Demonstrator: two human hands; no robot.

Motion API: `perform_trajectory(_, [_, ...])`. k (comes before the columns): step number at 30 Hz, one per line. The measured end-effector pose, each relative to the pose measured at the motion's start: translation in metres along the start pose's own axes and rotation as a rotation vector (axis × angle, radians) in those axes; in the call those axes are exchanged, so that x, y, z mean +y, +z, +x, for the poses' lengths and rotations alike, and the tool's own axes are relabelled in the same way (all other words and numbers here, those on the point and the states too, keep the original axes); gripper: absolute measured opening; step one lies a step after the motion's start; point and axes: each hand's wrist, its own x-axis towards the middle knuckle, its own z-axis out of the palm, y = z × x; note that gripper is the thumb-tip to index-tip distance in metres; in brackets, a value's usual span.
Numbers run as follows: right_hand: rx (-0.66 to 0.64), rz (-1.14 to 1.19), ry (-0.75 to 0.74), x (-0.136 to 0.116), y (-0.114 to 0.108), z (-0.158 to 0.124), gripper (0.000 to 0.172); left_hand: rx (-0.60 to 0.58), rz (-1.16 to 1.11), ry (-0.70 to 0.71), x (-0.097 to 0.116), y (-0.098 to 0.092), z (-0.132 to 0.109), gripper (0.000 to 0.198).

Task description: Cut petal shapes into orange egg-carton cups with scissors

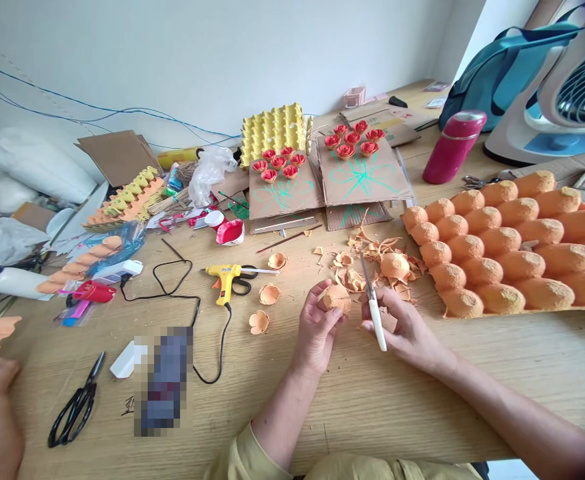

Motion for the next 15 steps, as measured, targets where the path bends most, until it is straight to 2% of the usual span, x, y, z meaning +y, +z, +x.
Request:
perform_trajectory(8, [-0.192,-0.293,-0.074,-0.002,-0.009,0.008,0.025,0.078,-0.100,0.074,0.016,-0.005,0.003,0.053])
perform_trajectory(15, [-0.246,-0.382,-0.079,-0.009,-0.010,0.009,0.027,0.063,-0.104,0.067,0.015,-0.003,0.001,0.049])
